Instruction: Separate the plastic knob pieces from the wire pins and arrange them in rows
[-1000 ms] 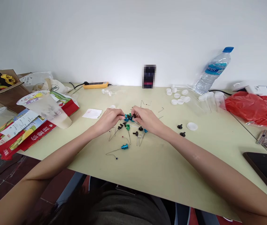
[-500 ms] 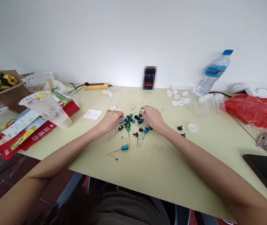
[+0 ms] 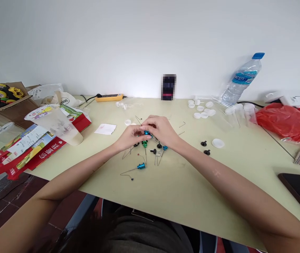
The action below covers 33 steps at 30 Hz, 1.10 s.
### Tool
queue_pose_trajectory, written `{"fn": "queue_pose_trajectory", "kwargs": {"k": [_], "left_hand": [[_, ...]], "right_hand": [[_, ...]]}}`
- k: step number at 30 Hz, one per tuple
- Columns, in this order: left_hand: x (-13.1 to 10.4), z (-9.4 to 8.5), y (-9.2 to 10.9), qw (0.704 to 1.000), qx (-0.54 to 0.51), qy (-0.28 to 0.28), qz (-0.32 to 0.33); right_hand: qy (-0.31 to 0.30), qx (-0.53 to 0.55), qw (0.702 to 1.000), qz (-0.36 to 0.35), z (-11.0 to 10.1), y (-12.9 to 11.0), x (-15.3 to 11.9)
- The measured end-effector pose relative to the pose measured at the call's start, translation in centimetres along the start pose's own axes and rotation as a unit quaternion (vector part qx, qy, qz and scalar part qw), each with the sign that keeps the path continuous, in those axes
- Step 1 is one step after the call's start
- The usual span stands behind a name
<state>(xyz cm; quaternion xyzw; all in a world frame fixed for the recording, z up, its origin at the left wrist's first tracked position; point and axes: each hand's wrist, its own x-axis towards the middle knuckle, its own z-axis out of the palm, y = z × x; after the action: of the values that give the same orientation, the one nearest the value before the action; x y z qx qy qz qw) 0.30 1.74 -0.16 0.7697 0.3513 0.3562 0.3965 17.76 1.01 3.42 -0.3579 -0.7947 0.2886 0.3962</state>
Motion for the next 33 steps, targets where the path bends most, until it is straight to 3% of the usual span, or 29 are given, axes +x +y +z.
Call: {"fn": "queue_pose_trajectory", "kwargs": {"k": [3, 7, 9, 11, 14, 17, 19, 21, 24, 26, 28, 33], "left_hand": [[-0.2, 0.0, 0.1, 0.988, -0.149, 0.001, -0.042], [-0.3, -0.1, 0.5, 0.966, -0.250, 0.047, -0.039], [-0.4, 0.0, 0.8, 0.966, -0.249, 0.067, -0.021], [-0.4, 0.0, 1.0, 0.969, -0.235, 0.080, 0.003], [-0.5, -0.8, 1.1, 0.987, -0.150, 0.057, -0.005], [-0.7, -2.5, 1.0, 0.994, 0.082, 0.055, -0.044], [-0.8, -3.2, 1.1, 0.957, 0.259, 0.128, 0.002], [-0.9, -3.1, 1.2, 0.890, 0.403, 0.183, 0.104], [-1.0, -1.6, 1.4, 0.798, 0.542, 0.123, 0.235], [-1.1, -0.6, 1.3, 0.771, 0.579, 0.065, 0.258], [-1.2, -0.1, 1.1, 0.777, 0.577, 0.048, 0.247], [-0.9, -1.2, 0.9, 0.851, 0.491, 0.073, 0.174]], "right_hand": [[0.052, 0.001, 0.995, 0.084, 0.1, 0.3, 0.0], [-0.073, 0.098, 0.967, 0.222, 0.4, 0.9, -0.1], [-0.113, 0.193, 0.945, 0.237, 0.8, 0.5, -0.2], [-0.113, 0.250, 0.933, 0.231, 1.1, 0.0, -0.3], [-0.085, 0.238, 0.940, 0.229, 0.9, -0.3, -0.4], [-0.008, 0.100, 0.968, 0.229, -0.1, 0.2, -0.1], [0.036, 0.016, 0.973, 0.228, -0.6, 0.7, 0.1], [0.049, -0.023, 0.972, 0.227, -0.7, 1.0, 0.1], [0.034, -0.054, 0.974, 0.218, 0.3, 1.0, 0.0], [0.016, -0.063, 0.975, 0.211, 1.1, 0.8, -0.2], [0.004, -0.074, 0.977, 0.198, 1.5, 0.6, -0.4], [-0.020, -0.023, 0.997, 0.066, 0.4, 0.8, -0.3]]}}
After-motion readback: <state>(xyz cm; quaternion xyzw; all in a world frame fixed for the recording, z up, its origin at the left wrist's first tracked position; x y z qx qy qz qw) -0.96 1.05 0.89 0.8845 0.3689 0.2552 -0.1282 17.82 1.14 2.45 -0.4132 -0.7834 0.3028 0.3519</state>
